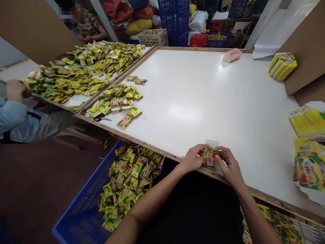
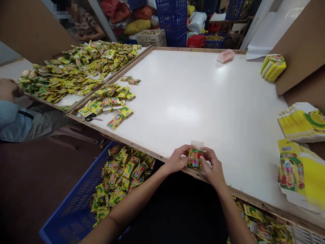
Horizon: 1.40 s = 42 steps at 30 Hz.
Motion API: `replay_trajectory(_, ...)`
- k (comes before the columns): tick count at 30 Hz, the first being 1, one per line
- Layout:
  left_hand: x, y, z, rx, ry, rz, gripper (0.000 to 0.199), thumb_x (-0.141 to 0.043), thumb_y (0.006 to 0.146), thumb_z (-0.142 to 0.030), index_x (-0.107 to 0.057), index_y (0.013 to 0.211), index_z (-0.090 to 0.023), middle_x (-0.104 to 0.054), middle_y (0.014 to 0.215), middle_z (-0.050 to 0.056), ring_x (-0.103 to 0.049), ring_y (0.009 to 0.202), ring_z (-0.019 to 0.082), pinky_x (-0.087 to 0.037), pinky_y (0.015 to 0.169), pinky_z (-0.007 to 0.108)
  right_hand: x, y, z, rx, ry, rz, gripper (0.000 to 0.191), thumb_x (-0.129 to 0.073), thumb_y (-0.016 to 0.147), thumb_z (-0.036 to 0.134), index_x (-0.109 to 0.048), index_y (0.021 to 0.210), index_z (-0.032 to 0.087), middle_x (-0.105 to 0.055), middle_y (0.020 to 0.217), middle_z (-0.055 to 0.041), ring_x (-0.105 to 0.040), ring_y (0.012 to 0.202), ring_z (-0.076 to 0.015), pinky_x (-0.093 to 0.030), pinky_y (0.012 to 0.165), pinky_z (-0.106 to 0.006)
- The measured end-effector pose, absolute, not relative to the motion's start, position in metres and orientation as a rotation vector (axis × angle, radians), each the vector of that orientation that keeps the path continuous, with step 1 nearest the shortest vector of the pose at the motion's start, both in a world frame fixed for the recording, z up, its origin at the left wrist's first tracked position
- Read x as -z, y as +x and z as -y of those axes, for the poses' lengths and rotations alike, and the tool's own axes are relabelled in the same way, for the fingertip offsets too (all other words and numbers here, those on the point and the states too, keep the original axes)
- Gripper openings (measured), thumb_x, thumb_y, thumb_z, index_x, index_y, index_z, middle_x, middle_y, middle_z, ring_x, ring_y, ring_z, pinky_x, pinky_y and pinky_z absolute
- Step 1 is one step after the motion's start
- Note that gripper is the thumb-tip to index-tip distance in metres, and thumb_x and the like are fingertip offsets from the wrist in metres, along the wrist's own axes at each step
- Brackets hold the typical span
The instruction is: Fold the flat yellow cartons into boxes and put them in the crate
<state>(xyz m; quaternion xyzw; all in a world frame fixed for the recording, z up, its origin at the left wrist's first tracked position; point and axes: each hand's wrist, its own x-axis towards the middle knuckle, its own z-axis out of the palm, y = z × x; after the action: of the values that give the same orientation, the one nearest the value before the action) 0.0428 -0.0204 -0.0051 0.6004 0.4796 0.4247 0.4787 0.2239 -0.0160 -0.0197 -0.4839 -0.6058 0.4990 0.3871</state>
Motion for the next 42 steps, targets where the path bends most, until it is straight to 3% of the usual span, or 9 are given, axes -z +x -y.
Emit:
replay_trajectory(3, 0.002, 0.049, 0.011, -1.027, 1.508, -1.165, 0.021, -0.057, 0.082, -0.018, -0.066, 0.101, -0.019, -0.066, 0.1, 0.007, -0.061, 0.091, 0.019, -0.049, 0.08, 0.03, 0.02, 0.228, 0.009, -1.218, -1.23, 1.628, 0.027, -0.055, 0.087, 0.042, -0.06, 0.105, 0.023, -0.067, 0.099, -0.0057, -0.063, 0.091, -0.0225, -0.05, 0.083, -0.038)
replay_trajectory(6, 0.001, 0.059, 0.007, -1.123, 1.436, -1.105, 0.02, -0.055, 0.083, -0.017, -0.064, 0.102, -0.019, -0.063, 0.109, 0.008, -0.059, 0.102, 0.02, -0.047, 0.088, 0.032, 0.021, 0.226, 0.006, -1.058, -1.264, 1.58, 0.025, -0.054, 0.086, 0.042, -0.065, 0.094, 0.021, -0.067, 0.099, -0.007, -0.062, 0.092, -0.0231, -0.048, 0.085, -0.038)
replay_trajectory(10, 0.002, 0.062, 0.008, -1.216, 1.23, -1.005, 0.038, -0.058, 0.083, -0.018, -0.05, 0.12, -0.022, -0.064, 0.105, 0.007, -0.062, 0.096, 0.018, -0.049, 0.087, 0.033, 0.018, 0.218, 0.007, -1.005, -1.261, 1.393, 0.031, -0.056, 0.086, 0.04, -0.058, 0.111, 0.022, -0.067, 0.098, -0.0063, -0.063, 0.089, -0.0213, -0.051, 0.081, -0.038)
replay_trajectory(15, -0.003, 0.055, 0.01, -1.154, 1.401, -1.101, 0.018, -0.06, 0.083, -0.027, -0.065, 0.099, -0.018, -0.065, 0.102, 0.008, -0.06, 0.094, 0.019, -0.048, 0.087, 0.034, 0.01, 0.213, 0.007, -0.965, -1.223, 1.535, 0.023, -0.056, 0.086, 0.042, -0.068, 0.092, 0.023, -0.068, 0.099, -0.0063, -0.062, 0.094, -0.0228, -0.05, 0.083, -0.038)
replay_trajectory(26, -0.012, 0.061, -0.004, -1.14, 1.184, -1.19, 0.019, -0.066, 0.077, -0.029, -0.067, 0.09, -0.015, -0.067, 0.084, 0.005, -0.057, 0.068, 0.012, -0.049, 0.067, 0.025, -0.001, 0.212, -0.006, -1.051, -1.342, 1.472, 0.029, -0.059, 0.082, 0.048, -0.066, 0.09, 0.02, -0.07, 0.083, -0.005, -0.062, 0.073, -0.0199, -0.051, 0.071, -0.033)
replay_trajectory(31, -0.004, 0.06, -0.006, -1.094, 1.134, -1.233, 0.02, -0.067, 0.075, -0.029, -0.069, 0.089, -0.015, -0.057, 0.061, -0.001, -0.05, 0.056, 0.01, -0.043, 0.055, 0.022, 0.004, 0.213, -0.006, -1.116, -1.362, 1.455, 0.029, -0.06, 0.081, 0.048, -0.066, 0.09, 0.021, -0.07, 0.08, -0.0039, -0.063, 0.068, -0.0198, -0.052, 0.066, -0.033)
replay_trajectory(37, -0.013, 0.062, -0.005, -1.135, 1.153, -1.208, 0.016, -0.065, 0.077, -0.031, -0.068, 0.084, -0.016, -0.064, 0.073, 0.001, -0.054, 0.065, 0.012, -0.047, 0.065, 0.024, -0.004, 0.215, -0.008, -1.126, -1.327, 1.444, 0.029, -0.059, 0.082, 0.048, -0.065, 0.084, 0.02, -0.069, 0.077, -0.0042, -0.063, 0.073, -0.0206, -0.051, 0.07, -0.033)
replay_trajectory(42, -0.011, 0.059, -0.003, -1.107, 1.142, -1.123, 0.021, -0.064, 0.08, -0.034, -0.069, 0.092, -0.017, -0.067, 0.086, 0.005, -0.058, 0.074, 0.014, -0.048, 0.071, 0.026, -0.004, 0.217, -0.002, -1.118, -1.315, 1.437, 0.027, -0.056, 0.085, 0.047, -0.065, 0.089, 0.021, -0.069, 0.084, -0.0039, -0.063, 0.08, -0.0208, -0.05, 0.075, -0.033)
